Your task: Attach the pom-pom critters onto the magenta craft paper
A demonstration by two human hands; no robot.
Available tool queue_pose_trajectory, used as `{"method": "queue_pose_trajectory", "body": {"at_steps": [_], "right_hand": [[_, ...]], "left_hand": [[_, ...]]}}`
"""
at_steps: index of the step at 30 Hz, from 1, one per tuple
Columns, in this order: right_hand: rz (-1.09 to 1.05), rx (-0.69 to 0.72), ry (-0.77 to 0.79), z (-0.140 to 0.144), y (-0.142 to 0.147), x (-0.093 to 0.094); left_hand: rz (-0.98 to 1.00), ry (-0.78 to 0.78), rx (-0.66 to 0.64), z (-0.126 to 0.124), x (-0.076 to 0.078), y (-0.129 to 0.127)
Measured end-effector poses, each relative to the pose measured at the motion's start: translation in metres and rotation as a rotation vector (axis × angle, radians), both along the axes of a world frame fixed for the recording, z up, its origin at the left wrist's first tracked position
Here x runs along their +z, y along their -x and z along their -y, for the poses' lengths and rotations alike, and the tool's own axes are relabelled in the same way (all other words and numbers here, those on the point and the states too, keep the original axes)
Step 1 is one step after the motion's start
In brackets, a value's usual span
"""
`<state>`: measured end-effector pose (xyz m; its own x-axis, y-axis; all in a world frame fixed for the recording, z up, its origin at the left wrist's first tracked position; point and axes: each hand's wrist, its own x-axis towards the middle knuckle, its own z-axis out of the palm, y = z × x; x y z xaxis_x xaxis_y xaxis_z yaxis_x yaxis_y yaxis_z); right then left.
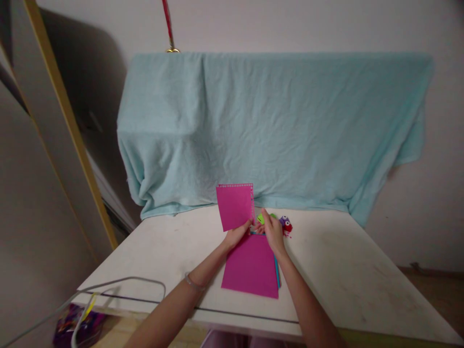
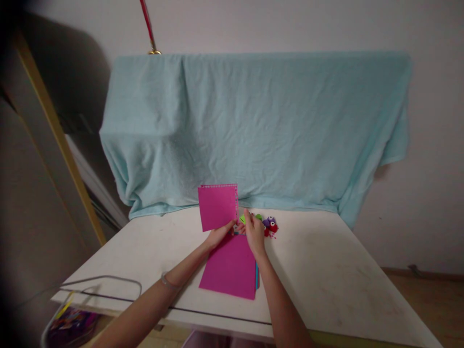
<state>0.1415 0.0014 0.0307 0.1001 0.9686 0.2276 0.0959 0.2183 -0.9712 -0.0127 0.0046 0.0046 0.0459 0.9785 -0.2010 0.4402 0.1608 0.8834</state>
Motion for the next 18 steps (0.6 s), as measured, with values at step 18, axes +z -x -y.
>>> {"method": "queue_pose_trajectory", "body": {"at_steps": [18], "right_hand": [[-0.063, -0.075, 0.053, -0.005, -0.008, 0.002]], "left_hand": [[-0.01, -0.014, 0.012, 0.009, 0.013, -0.001]]}}
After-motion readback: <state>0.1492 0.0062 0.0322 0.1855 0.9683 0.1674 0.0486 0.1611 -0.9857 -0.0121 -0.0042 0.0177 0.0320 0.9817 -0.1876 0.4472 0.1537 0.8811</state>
